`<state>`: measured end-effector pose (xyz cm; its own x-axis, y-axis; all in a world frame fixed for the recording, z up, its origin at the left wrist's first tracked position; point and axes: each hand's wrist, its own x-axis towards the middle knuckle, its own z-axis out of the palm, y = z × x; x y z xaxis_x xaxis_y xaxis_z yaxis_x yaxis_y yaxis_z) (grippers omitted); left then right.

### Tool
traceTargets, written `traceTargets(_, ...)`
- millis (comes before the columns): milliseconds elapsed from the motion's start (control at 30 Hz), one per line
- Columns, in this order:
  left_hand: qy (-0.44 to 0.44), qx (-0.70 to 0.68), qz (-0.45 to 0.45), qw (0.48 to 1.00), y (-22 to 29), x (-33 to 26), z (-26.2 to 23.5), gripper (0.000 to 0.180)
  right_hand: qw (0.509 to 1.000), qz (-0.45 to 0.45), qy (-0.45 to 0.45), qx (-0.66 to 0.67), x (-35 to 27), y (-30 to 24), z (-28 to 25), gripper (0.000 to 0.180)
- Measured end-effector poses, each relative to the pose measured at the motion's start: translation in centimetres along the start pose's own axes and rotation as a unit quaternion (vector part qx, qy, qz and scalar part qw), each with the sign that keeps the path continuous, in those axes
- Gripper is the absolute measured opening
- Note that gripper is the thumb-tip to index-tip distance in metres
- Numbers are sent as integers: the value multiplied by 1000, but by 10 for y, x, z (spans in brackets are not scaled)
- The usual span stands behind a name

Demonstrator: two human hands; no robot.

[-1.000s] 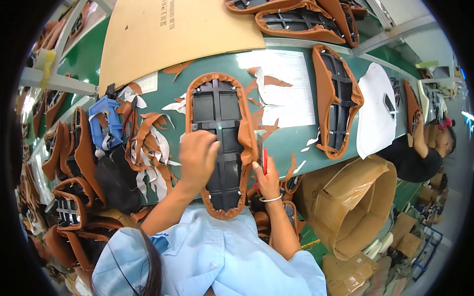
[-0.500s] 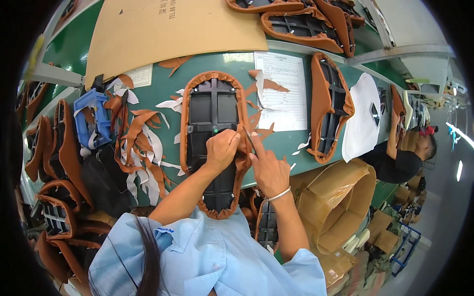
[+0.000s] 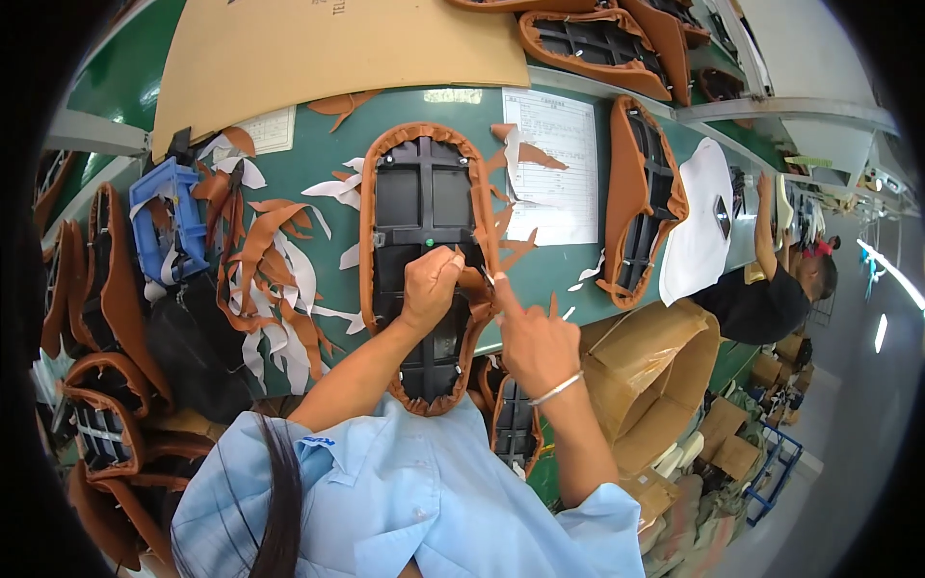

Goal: Trimming excess leather or fabric material from the edges of bicycle or motorcycle seat bases using a utility knife.

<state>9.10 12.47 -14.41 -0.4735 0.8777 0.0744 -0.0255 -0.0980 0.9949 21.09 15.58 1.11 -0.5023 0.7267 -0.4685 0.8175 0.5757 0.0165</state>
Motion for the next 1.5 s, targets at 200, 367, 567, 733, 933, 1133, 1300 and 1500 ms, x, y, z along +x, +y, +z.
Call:
traceTargets(200,83,-72,-75,991,4,8,0,22,999,49,1,13,-32,-13,25,54)
traceTargets(367,-48,213,336,916,48,21,-16,8,992,92,-35,84,-42,-13,54,56)
traceTargets(567,-299,125,331,886,103,-12,-1,9,854,-135,367,343,-29,20,195,46)
traceTargets(733,-185,143,261,936,138,-22,-64,12,948,-87,77,297,-55,11,181,49)
traceTargets(933,142,84,-177,970,75,4,-125,47,755,110,142,631,-84,3,224,75)
traceTargets(1133,73,-82,-370,922,22,-36,-101,47,771,65,197,602,-71,8,231,77)
traceTargets(1300,99,-150,-512,840,66,-101,-71,52,764,107,305,558,0,71,167,64)
traceTargets(1500,-142,274,-71,949,65,-83,29,18,782,82,269,556,19,73,193,65)
